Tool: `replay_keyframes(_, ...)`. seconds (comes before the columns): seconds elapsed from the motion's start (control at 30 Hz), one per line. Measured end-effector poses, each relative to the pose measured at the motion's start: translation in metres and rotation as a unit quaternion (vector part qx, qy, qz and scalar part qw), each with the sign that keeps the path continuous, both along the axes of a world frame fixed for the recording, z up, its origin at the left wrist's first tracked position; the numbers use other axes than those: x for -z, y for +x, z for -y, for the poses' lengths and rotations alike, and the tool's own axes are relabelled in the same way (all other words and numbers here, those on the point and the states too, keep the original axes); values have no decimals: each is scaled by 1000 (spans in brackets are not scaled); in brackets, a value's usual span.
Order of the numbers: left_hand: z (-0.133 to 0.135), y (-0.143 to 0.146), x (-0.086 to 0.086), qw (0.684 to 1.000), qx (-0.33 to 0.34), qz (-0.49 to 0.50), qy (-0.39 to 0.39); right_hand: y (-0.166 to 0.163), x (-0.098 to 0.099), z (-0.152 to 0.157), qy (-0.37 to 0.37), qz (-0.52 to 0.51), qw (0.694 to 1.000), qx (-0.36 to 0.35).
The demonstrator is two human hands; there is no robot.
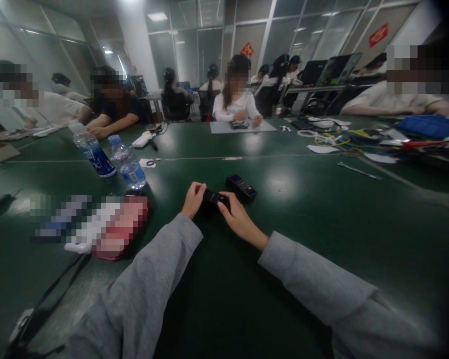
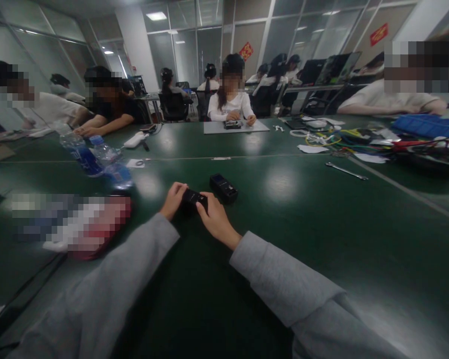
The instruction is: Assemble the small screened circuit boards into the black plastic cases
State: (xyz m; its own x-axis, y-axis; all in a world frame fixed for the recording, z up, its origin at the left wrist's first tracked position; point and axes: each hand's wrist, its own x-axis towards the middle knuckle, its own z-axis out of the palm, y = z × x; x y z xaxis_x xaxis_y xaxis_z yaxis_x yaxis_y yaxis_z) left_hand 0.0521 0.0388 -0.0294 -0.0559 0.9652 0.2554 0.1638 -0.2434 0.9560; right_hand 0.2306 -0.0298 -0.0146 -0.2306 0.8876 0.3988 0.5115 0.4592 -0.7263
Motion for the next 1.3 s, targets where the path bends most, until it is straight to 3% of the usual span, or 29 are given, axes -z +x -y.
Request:
replay_keyframes(0.6,-1,2,-3,1000,-20,-11,-1,-1,4,-2,16,-9,1000,5)
replay_keyframes(0.87,5,2,-8,1000,16,-18,10,0,3,-1,13,-7,1000,5)
replay_keyframes(1.3,4,1,-7,999,14,-31,7,0,2,-1,9,0,1000,5)
